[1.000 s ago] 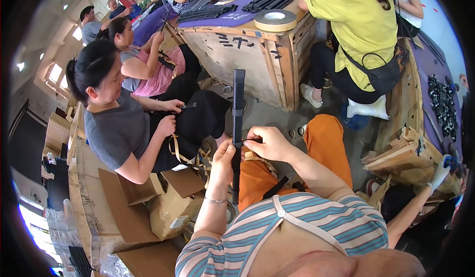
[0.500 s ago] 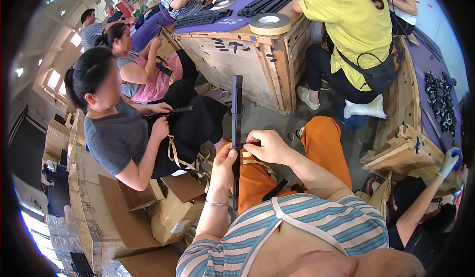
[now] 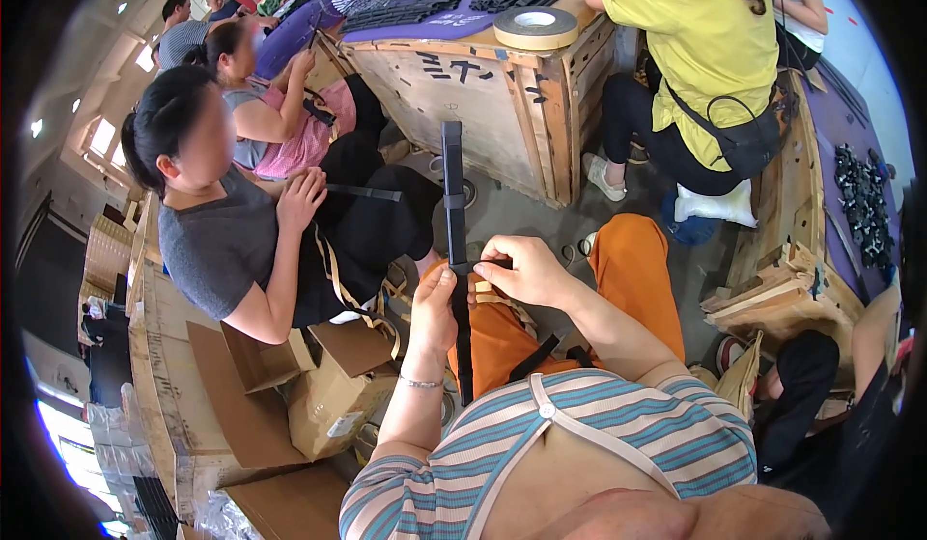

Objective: Applying yellow adhesive tape strips to black plastic bars at an assembly table.

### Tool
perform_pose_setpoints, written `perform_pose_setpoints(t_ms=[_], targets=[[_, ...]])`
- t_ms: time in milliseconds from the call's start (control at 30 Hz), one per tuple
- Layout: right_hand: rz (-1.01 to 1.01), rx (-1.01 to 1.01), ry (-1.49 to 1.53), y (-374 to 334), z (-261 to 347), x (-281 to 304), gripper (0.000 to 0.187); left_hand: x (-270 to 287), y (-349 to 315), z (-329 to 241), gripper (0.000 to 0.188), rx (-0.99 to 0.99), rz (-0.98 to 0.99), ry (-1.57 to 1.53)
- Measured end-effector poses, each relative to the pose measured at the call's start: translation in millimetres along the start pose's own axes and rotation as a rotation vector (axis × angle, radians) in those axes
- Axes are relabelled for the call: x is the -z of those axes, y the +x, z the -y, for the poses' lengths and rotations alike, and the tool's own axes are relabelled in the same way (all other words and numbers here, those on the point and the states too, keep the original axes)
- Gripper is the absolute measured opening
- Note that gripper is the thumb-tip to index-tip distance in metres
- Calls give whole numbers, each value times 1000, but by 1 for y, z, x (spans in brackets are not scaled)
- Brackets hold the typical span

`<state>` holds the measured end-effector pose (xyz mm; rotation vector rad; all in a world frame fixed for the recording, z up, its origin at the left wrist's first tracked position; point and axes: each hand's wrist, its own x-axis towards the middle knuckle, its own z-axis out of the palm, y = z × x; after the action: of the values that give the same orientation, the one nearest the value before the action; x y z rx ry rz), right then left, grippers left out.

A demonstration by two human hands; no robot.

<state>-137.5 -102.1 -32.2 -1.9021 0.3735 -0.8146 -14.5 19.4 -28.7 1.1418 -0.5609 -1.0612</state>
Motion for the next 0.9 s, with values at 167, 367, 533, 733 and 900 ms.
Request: perform_pose_setpoints(t_ms=[167, 367, 533, 733, 900], targets=[[68, -127, 141, 1, 1, 2, 10, 3, 5, 2, 24, -22, 62, -42], [26, -136, 78, 3, 15, 2, 14, -2, 0, -3, 18, -35, 19, -76], [-10, -108, 25, 3, 15, -3, 16, 3, 2, 6, 12, -91, 13, -120], [-68, -22, -55, 0, 20, -5, 17, 1, 0, 12, 11, -196, -48, -50], [-110, 52, -68, -5, 26, -5, 16, -3, -3, 10, 12, -246, -73, -19]])
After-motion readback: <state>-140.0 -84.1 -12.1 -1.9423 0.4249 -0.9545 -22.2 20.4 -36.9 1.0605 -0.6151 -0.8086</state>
